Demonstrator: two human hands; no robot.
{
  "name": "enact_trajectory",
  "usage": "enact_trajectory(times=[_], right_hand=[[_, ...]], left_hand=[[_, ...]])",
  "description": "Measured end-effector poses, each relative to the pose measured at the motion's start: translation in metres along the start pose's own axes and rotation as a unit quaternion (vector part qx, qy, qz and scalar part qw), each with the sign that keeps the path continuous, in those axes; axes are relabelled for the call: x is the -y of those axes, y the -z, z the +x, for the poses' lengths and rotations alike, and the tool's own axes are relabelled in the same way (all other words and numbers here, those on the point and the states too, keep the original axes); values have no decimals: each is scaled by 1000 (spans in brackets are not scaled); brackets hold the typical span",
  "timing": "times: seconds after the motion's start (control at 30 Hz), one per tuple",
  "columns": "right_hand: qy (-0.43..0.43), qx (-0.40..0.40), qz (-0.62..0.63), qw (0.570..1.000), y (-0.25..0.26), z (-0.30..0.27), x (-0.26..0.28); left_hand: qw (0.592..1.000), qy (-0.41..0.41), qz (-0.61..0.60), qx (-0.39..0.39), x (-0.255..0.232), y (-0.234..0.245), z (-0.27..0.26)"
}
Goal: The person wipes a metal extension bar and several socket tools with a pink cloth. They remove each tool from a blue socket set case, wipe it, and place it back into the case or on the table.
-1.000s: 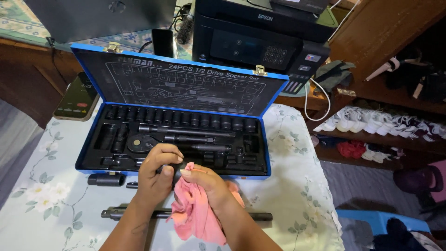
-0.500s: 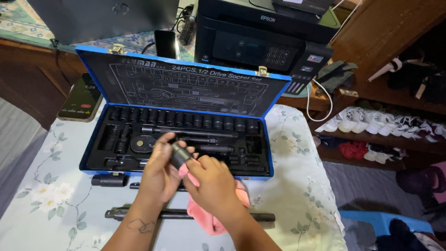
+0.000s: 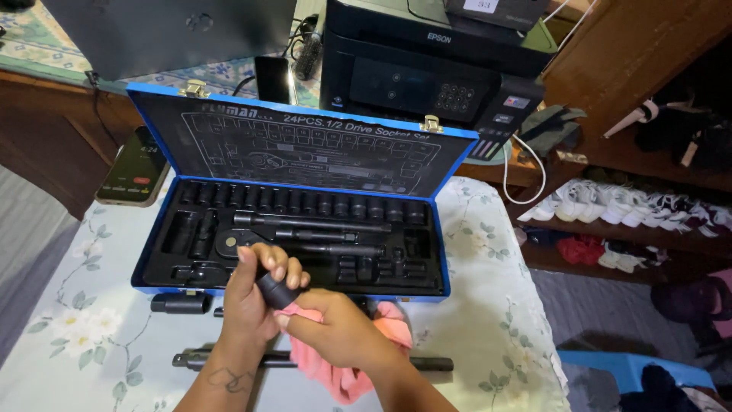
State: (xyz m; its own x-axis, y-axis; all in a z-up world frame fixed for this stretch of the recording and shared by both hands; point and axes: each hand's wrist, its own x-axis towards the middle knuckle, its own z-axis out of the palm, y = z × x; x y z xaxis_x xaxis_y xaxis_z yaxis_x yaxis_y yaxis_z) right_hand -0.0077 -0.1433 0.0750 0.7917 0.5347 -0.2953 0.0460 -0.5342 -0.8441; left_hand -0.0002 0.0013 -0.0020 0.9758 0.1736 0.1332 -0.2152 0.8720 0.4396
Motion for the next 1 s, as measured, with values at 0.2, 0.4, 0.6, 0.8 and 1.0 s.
enact_trajectory(times=[0.2, 0.4, 0.6, 0.8, 1.0], right_hand=[[-63, 64, 331, 939, -18, 15, -31], [-16, 70, 408, 910, -25, 15, -35], [260, -190, -146, 935, -13, 13, -33], [249, -195, -245, 916, -13, 18, -41], [172, -119, -180, 961, -14, 12, -28]], left_hand=[[994, -9, -56, 90, -7, -1, -1], [991, -20, -55, 121, -8, -6, 3], [962, 69, 204, -171, 2, -4, 13], [973, 101, 97, -185, 9, 1, 11], [989, 26, 52, -138, 8, -4, 6]])
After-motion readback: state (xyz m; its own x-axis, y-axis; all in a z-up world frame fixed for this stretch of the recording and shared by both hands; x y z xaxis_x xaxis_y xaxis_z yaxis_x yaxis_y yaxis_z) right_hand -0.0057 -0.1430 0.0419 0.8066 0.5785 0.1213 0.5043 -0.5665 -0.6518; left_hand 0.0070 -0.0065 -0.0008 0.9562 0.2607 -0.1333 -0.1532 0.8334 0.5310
